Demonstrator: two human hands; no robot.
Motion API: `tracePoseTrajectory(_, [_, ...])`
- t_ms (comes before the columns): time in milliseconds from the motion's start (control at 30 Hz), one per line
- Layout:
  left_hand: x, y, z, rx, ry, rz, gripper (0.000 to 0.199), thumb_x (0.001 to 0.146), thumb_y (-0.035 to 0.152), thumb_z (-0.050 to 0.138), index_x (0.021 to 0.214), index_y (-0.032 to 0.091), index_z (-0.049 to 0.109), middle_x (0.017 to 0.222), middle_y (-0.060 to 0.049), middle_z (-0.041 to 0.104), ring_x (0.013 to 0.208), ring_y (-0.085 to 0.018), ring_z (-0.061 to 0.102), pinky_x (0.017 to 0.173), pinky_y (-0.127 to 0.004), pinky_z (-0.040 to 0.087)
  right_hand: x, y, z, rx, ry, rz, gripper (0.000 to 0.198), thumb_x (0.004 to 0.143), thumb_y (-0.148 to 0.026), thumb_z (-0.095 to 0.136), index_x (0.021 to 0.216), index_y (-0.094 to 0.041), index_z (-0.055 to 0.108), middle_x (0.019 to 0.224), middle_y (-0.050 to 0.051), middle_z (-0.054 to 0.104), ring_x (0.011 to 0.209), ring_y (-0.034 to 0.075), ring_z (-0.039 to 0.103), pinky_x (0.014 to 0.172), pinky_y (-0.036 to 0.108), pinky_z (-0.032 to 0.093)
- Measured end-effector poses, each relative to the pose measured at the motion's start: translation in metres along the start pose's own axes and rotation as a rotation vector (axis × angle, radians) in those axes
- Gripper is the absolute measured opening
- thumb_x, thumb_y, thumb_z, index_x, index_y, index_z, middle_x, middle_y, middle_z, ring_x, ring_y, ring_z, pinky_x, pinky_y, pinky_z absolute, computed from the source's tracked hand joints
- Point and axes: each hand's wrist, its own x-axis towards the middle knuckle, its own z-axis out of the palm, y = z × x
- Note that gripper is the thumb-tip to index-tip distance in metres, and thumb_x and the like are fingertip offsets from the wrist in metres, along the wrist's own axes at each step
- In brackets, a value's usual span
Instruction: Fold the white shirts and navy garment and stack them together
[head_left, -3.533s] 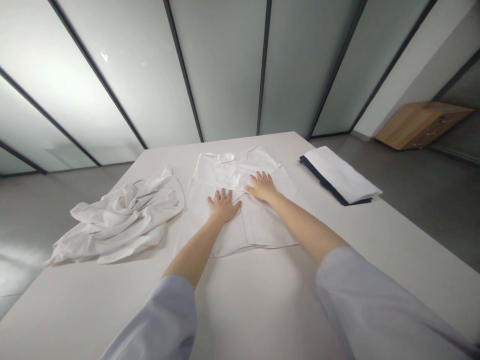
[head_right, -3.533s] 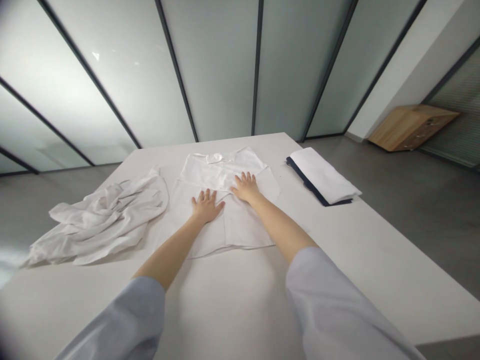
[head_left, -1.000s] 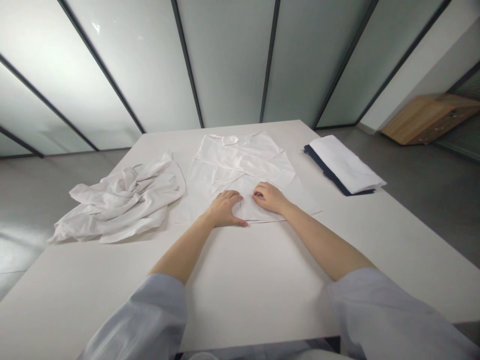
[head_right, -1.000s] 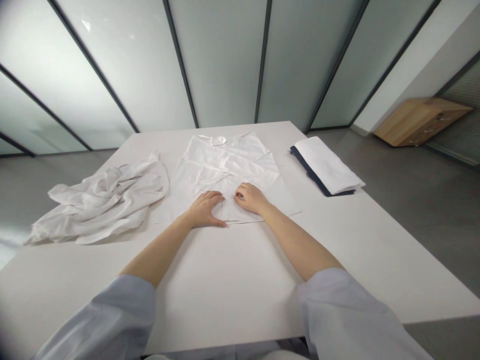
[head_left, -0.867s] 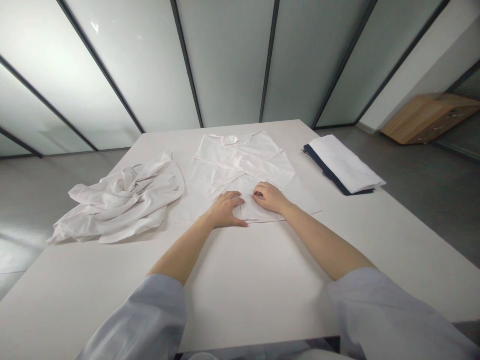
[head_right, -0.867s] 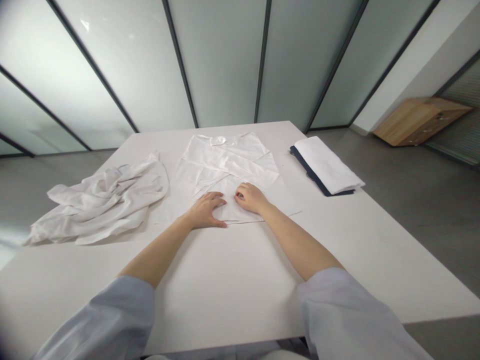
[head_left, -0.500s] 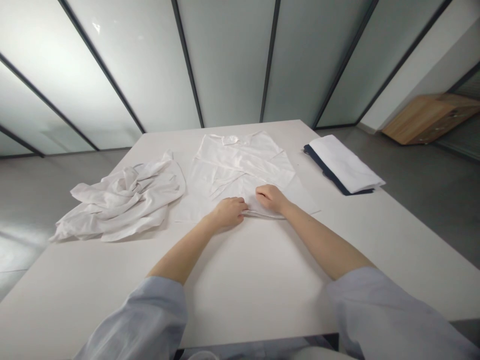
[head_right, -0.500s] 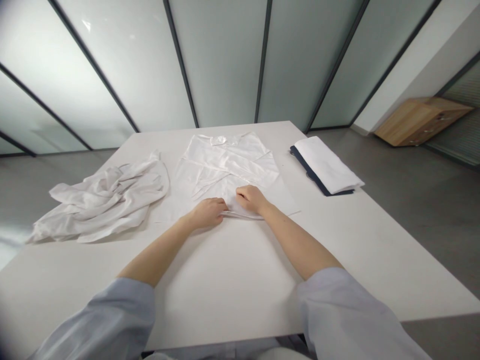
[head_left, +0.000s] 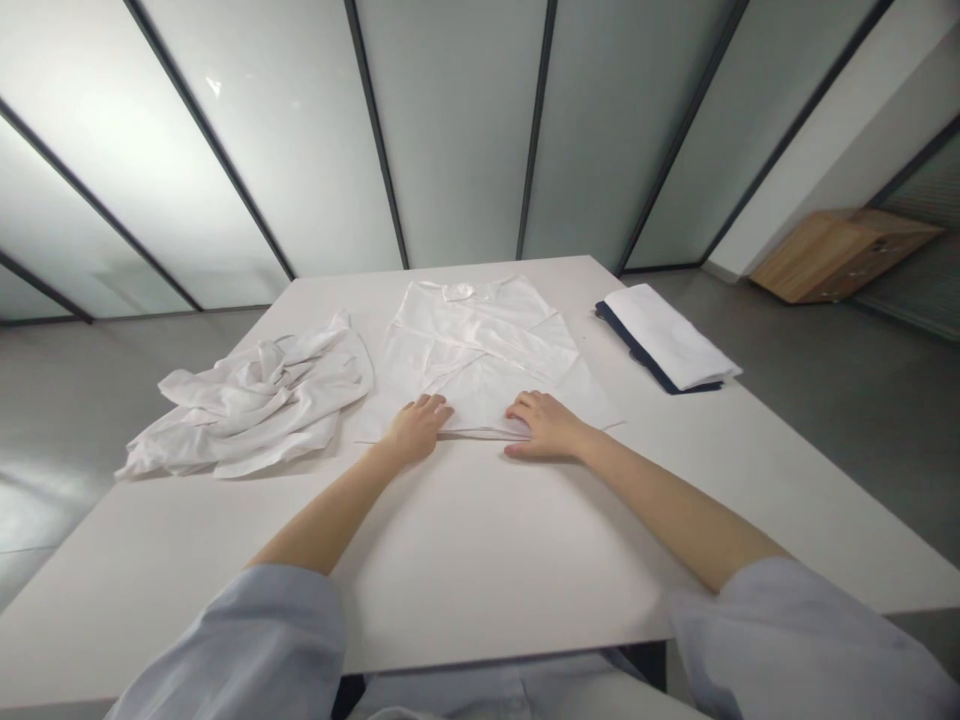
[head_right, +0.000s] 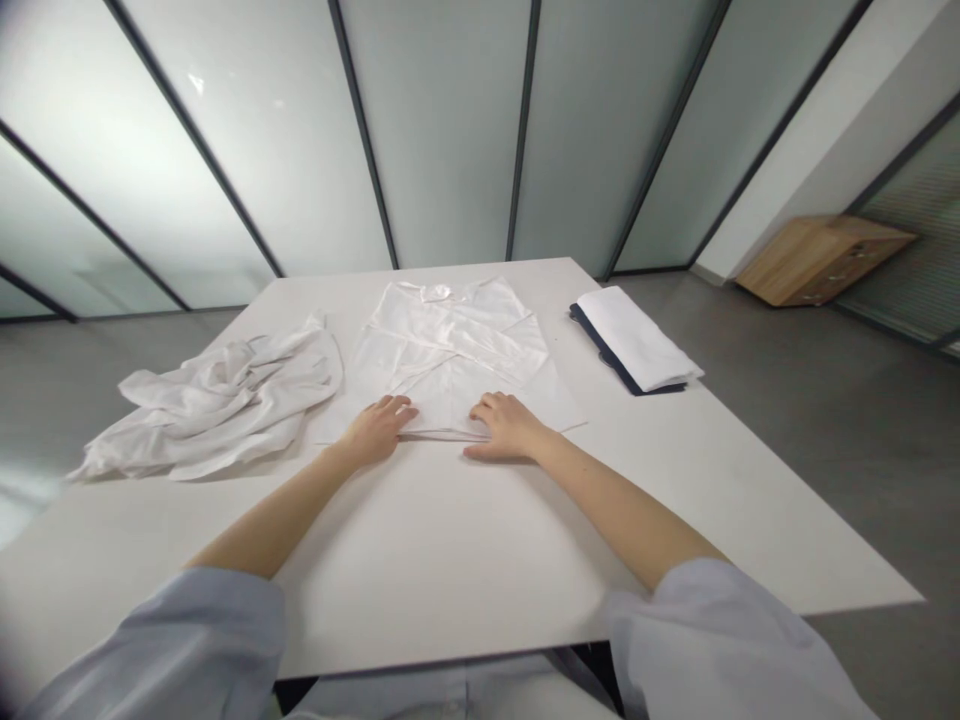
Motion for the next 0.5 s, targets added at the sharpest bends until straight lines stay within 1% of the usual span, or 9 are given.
tracePoseTrajectory(33, [-0.005,-0.005,0.001,0.006,0.015,-0.035,0.053,0.075,0.005,0.05,0.123,0.028,0.059,0.133,-0.007,0.054,0.12,-0.025,0.05,0.098,-0.038,0.046,-0.008,0.0,0.002,-0.009,0.023,-0.004,0.051,0.078,-0.056,0.066,0.113,-0.019,0.067,0.112,0.012,0.063,0.102,0.028,0.057,0.09,0.038,0.042])
tracePoseTrajectory(67, [-0.01,-0.011,0.002,0.01,0.019,-0.068,0.055,0.075,0.004,0.05,0.124,0.029,0.058,0.134,-0.007,0.054,0.12,-0.025,0.051,0.097,-0.038,0.047,-0.017,0.001,0.004,-0.012,0.039,-0.009,0.044,0.082,-0.05,0.063,0.113,-0.019,0.067,0.114,0.012,0.063,0.103,0.027,0.057,0.09,0.037,0.043])
tracePoseTrajectory(133, [-0.018,-0.021,0.002,0.01,0.009,-0.119,0.056,0.074,0.004,0.049,0.123,0.028,0.059,0.132,-0.006,0.057,0.117,-0.024,0.054,0.097,-0.037,0.048,-0.03,0.008,0.006,-0.026,0.055,-0.009,0.028,0.089,-0.031,0.055,0.109,-0.02,0.07,0.114,0.011,0.065,0.103,0.025,0.059,0.09,0.036,0.043])
tracePoseTrajectory(167, [-0.021,-0.026,0.002,0.01,0.005,-0.139,0.055,0.073,0.004,0.048,0.121,0.028,0.061,0.129,-0.005,0.059,0.115,-0.023,0.056,0.097,-0.036,0.048,-0.036,0.014,0.005,-0.043,0.058,-0.001,0.027,0.089,-0.023,0.051,0.107,-0.02,0.071,0.113,0.011,0.066,0.104,0.024,0.06,0.09,0.036,0.043])
tracePoseTrajectory(233, [-0.025,-0.036,-0.001,0.02,0.0,-0.194,0.051,0.074,0.005,0.047,0.117,0.027,0.063,0.126,-0.005,0.063,0.114,-0.022,0.058,0.096,-0.035,0.048,-0.045,0.028,0.002,-0.089,0.054,0.028,0.033,0.084,-0.014,0.05,0.108,-0.019,0.071,0.115,0.011,0.067,0.105,0.024,0.06,0.091,0.037,0.043])
tracePoseTrajectory(300, [-0.026,-0.045,-0.005,0.031,-0.002,-0.28,0.047,0.076,0.008,0.045,0.116,0.026,0.064,0.122,-0.006,0.066,0.109,-0.024,0.062,0.092,-0.036,0.05,-0.05,0.043,-0.002,-0.133,0.036,0.073,0.04,0.078,-0.009,0.051,0.112,-0.019,0.07,0.119,0.01,0.066,0.108,0.025,0.06,0.092,0.037,0.043])
tracePoseTrajectory(367, [-0.024,-0.053,-0.01,0.029,0.029,-0.363,0.046,0.078,0.012,0.042,0.117,0.024,0.064,0.117,-0.006,0.069,0.104,-0.025,0.065,0.088,-0.036,0.052,-0.051,0.055,-0.009,-0.159,0.029,0.143,0.044,0.074,-0.007,0.049,0.111,-0.019,0.069,0.12,0.01,0.067,0.109,0.024,0.06,0.092,0.035,0.043])
tracePoseTrajectory(433, [-0.021,-0.059,-0.015,0.0,0.121,-0.36,0.047,0.076,0.013,0.041,0.116,0.022,0.064,0.114,-0.007,0.07,0.103,-0.025,0.065,0.09,-0.035,0.051,-0.051,0.062,-0.017,-0.166,0.049,0.249,0.039,0.075,-0.007,0.046,0.103,-0.018,0.071,0.111,0.01,0.07,0.103,0.023,0.063,0.086,0.032,0.044])
tracePoseTrajectory(500, [-0.022,-0.063,-0.023,-0.06,0.211,-0.287,0.045,0.072,0.013,0.041,0.109,0.02,0.066,0.109,-0.007,0.071,0.103,-0.024,0.064,0.092,-0.033,0.049,-0.051,0.065,-0.029,-0.164,0.079,0.349,0.029,0.079,-0.012,0.043,0.089,-0.018,0.07,0.092,0.01,0.073,0.089,0.023,0.065,0.076,0.03,0.044])
